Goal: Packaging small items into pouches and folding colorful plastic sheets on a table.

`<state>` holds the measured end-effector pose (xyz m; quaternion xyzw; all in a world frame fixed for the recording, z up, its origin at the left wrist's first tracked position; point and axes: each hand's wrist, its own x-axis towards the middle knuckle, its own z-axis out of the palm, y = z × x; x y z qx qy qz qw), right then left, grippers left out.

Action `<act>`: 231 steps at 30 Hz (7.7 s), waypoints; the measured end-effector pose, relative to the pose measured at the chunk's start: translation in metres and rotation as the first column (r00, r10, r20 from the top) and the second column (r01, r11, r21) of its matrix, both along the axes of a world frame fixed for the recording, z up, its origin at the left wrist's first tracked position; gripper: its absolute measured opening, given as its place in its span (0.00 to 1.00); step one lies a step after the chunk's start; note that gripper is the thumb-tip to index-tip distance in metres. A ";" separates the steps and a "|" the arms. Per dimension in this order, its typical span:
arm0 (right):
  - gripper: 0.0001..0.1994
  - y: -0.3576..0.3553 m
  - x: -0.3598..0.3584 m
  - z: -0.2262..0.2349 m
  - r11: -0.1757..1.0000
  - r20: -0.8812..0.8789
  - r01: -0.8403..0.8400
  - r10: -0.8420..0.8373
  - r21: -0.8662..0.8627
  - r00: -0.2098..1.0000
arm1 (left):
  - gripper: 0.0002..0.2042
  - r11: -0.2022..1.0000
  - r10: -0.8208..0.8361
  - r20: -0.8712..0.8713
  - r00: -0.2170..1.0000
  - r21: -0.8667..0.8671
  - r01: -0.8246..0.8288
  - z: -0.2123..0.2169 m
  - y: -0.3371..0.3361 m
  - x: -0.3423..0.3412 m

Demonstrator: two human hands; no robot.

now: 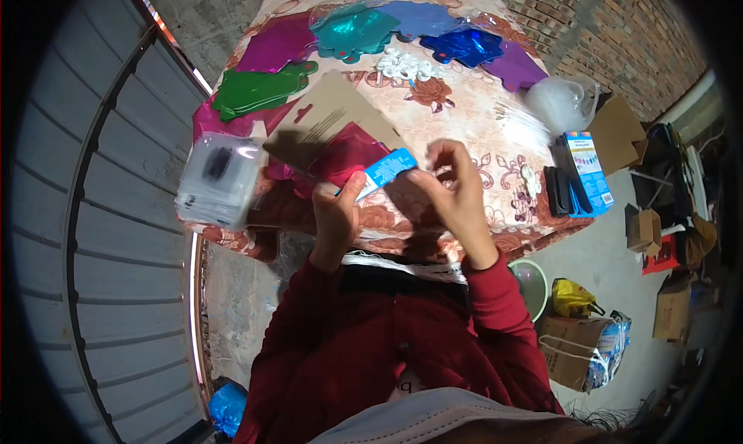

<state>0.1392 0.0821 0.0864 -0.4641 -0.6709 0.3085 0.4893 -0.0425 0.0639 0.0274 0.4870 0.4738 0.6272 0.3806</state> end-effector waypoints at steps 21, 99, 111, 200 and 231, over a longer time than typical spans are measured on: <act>0.05 -0.007 0.010 -0.012 0.917 -0.433 -0.307 0.176 -0.255 0.884 | 0.15 0.975 -0.204 0.543 0.814 0.033 0.222 0.010 -0.035 0.025; 0.01 0.106 0.212 -0.063 0.879 0.846 0.264 -0.463 0.398 0.266 | 0.14 0.958 -0.216 0.577 0.788 -0.030 0.284 -0.036 0.033 0.049; 0.05 0.113 0.229 -0.055 0.943 0.927 -0.039 -0.316 0.330 0.201 | 0.13 0.962 -0.217 0.554 0.804 -0.017 0.271 -0.036 0.034 0.051; 0.05 -0.069 0.094 -0.093 0.895 -0.215 0.107 -0.218 -0.434 0.952 | 0.14 0.578 -0.420 0.721 0.551 -0.256 0.775 -0.087 -0.074 0.092; 0.08 -0.079 0.106 -0.051 0.882 -0.033 -0.093 0.088 -0.463 0.996 | 0.10 0.805 -0.193 0.660 0.726 -0.318 0.502 -0.036 -0.043 0.032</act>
